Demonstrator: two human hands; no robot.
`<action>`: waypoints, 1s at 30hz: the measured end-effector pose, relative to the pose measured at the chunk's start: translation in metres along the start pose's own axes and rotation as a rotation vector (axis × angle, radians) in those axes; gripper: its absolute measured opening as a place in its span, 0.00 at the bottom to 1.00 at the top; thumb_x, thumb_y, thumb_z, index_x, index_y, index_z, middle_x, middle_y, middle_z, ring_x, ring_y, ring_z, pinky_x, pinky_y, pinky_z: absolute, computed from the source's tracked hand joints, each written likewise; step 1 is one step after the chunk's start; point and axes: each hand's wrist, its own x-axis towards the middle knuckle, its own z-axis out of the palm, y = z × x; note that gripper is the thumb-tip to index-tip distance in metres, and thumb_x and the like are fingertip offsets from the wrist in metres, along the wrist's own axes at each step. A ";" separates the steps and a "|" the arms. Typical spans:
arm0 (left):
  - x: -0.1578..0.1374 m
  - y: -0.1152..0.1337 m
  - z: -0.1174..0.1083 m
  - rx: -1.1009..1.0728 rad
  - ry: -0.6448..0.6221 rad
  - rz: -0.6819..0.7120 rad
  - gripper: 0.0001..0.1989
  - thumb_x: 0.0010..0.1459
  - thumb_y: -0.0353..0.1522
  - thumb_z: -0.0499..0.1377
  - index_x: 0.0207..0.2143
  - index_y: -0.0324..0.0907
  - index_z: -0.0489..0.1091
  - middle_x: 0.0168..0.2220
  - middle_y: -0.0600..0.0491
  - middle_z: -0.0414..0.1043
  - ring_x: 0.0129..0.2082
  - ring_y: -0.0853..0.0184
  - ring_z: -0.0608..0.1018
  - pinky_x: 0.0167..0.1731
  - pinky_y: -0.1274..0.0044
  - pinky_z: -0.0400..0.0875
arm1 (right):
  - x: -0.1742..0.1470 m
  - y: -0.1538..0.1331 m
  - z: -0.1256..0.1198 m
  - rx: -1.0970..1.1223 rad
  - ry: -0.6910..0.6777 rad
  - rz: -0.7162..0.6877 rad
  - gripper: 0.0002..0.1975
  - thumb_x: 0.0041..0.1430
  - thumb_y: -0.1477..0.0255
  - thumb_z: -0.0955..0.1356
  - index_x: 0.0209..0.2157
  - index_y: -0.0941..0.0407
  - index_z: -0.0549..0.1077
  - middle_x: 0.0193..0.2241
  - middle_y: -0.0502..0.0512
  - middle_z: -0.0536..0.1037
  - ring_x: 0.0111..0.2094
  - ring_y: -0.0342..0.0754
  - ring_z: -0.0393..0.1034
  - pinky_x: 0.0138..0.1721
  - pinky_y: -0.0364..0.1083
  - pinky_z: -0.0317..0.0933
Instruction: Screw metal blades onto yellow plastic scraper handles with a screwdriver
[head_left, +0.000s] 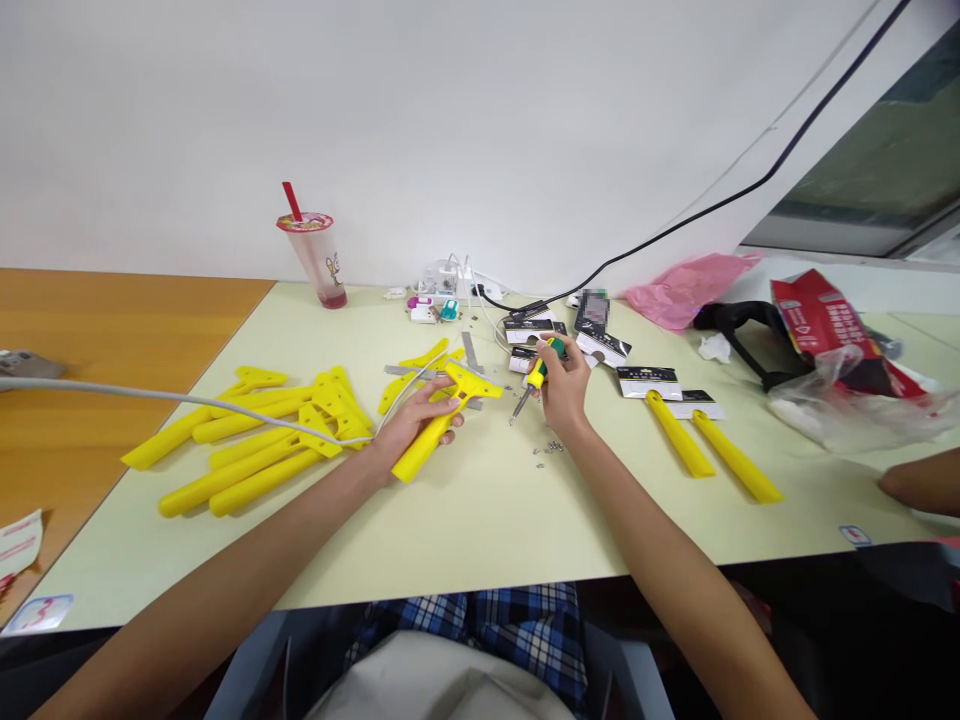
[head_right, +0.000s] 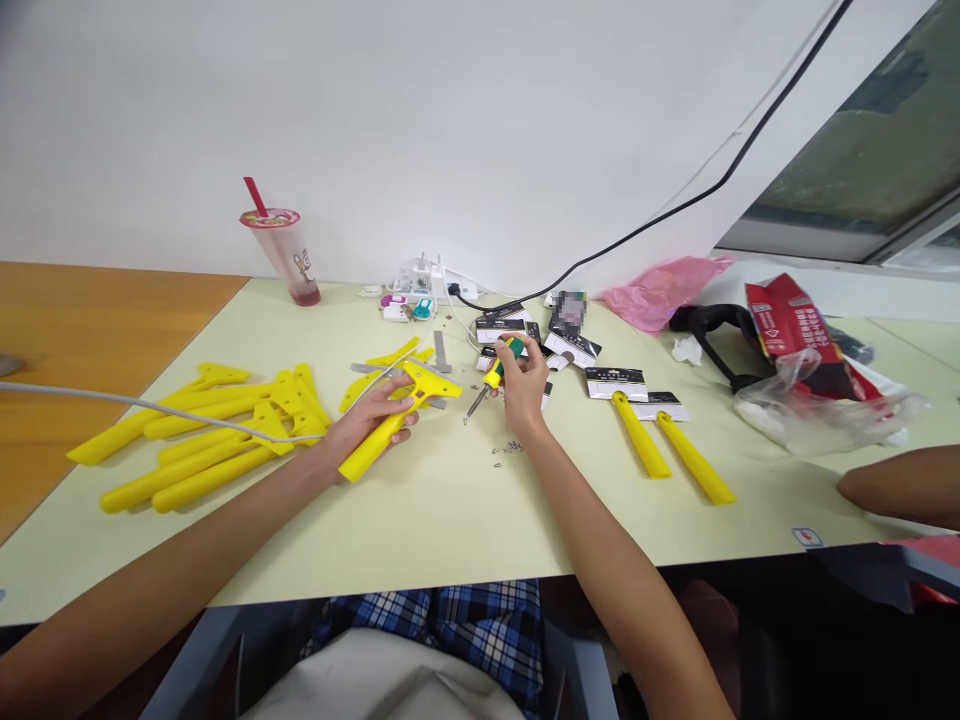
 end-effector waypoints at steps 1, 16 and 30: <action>0.000 0.000 0.000 0.001 0.005 -0.002 0.27 0.52 0.27 0.76 0.51 0.43 0.70 0.43 0.50 0.77 0.29 0.71 0.79 0.20 0.82 0.69 | 0.000 0.001 0.001 0.024 0.015 0.022 0.21 0.55 0.56 0.78 0.44 0.51 0.74 0.23 0.45 0.74 0.20 0.45 0.69 0.14 0.42 0.56; 0.003 -0.006 -0.002 0.017 -0.008 -0.009 0.28 0.52 0.29 0.76 0.52 0.43 0.68 0.46 0.48 0.79 0.30 0.72 0.79 0.24 0.81 0.72 | 0.000 0.005 0.006 0.143 0.092 0.053 0.30 0.48 0.49 0.83 0.41 0.50 0.72 0.26 0.45 0.80 0.21 0.44 0.73 0.21 0.43 0.71; -0.001 -0.006 0.001 -0.041 -0.007 -0.045 0.26 0.55 0.25 0.73 0.53 0.43 0.67 0.44 0.48 0.76 0.30 0.71 0.77 0.25 0.81 0.73 | -0.001 0.005 0.007 0.105 0.089 0.029 0.29 0.50 0.49 0.82 0.42 0.51 0.71 0.26 0.45 0.80 0.21 0.44 0.74 0.22 0.43 0.73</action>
